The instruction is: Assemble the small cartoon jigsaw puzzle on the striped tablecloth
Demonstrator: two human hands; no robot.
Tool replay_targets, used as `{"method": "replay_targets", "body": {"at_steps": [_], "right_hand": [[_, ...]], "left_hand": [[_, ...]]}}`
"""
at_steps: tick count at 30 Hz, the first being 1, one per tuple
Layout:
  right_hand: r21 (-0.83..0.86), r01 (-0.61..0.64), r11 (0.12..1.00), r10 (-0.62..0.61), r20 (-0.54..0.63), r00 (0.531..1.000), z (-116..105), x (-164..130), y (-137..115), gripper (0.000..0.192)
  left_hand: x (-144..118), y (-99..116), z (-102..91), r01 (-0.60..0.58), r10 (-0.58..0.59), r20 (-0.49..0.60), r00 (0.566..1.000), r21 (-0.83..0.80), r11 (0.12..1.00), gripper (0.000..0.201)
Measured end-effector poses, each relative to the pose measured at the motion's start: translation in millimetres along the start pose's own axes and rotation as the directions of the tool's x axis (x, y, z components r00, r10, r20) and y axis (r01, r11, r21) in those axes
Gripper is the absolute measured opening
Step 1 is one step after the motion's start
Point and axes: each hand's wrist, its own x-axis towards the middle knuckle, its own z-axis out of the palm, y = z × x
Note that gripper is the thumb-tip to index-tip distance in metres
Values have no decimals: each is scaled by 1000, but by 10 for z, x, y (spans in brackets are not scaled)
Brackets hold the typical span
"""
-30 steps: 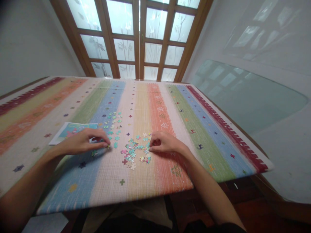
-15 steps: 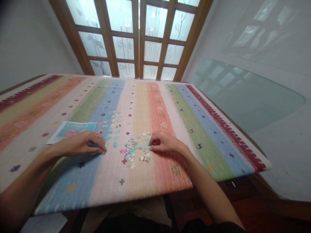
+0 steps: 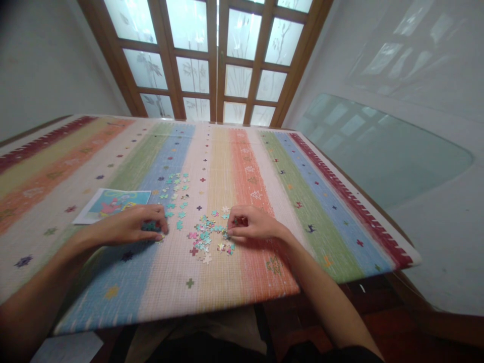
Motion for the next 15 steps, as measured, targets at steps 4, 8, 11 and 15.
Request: {"method": "replay_targets", "body": {"at_steps": [4, 8, 11, 15], "right_hand": [[48, -9, 999, 11, -43, 999, 42, 29, -41, 17], [87, -17, 996, 24, -83, 996, 64, 42, -65, 19], [112, -24, 993, 36, -109, 993, 73, 45, -80, 20], [131, -17, 991, 33, -122, 992, 97, 56, -113, 20]], "left_hand": [[7, 20, -2, 17, -17, 2, 1000, 8, 1000, 9], [8, 7, 5, 21, -21, -1, 1000, 17, 1000, 10], [6, -2, 9, 13, -13, -11, 1000, 27, 1000, 12], [22, 49, 10, -14, 15, -26, 1000, 35, 999, 19]]}}
